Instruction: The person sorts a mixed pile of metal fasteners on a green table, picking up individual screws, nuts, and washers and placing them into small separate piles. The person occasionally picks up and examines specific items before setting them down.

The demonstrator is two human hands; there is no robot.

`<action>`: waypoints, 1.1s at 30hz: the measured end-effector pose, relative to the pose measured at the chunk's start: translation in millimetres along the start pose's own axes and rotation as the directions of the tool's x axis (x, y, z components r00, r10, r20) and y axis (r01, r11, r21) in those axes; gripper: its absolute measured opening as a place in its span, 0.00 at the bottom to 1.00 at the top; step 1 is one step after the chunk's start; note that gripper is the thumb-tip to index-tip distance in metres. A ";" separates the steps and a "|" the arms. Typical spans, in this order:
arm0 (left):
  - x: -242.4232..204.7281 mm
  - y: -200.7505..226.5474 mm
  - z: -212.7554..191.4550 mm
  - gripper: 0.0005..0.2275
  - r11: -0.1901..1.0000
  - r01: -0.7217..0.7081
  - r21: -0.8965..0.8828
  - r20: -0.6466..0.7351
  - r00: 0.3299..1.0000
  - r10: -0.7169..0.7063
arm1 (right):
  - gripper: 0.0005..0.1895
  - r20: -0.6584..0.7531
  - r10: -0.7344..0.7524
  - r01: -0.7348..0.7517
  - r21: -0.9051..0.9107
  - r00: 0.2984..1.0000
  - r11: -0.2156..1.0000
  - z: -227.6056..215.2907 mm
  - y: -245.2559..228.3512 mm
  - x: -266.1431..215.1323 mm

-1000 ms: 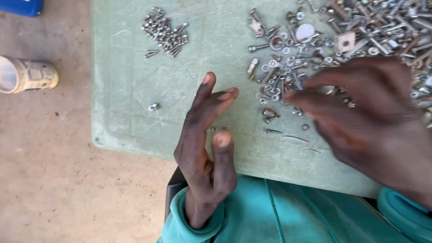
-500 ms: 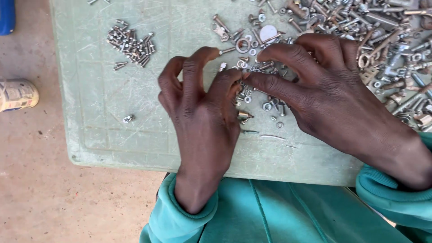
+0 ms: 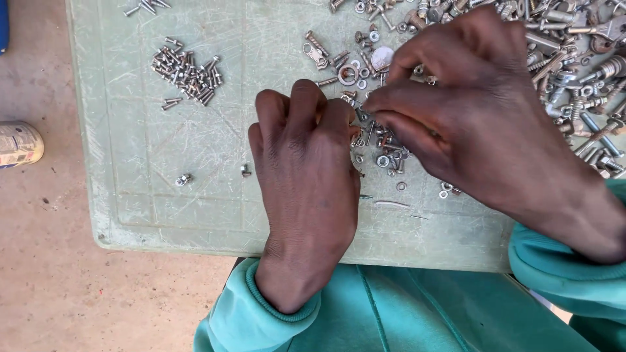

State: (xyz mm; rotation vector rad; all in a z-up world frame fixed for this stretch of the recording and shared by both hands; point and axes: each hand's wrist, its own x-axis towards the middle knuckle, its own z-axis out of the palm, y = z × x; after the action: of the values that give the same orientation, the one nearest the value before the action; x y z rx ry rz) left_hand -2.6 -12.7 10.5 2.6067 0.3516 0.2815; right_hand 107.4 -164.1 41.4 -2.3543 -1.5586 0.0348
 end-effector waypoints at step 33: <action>0.3 -2.9 7.1 0.11 0.978 -0.068 0.199 0.068 0.996 0.056 | 0.08 0.135 0.211 -0.251 0.483 0.968 0.839 -15.4 10.7 8.0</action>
State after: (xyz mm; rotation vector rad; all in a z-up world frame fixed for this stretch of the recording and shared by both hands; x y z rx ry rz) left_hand -1.0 -13.3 2.9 2.8219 0.2909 0.1948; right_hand 123.1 -164.5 54.4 -2.1164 -1.1081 0.5254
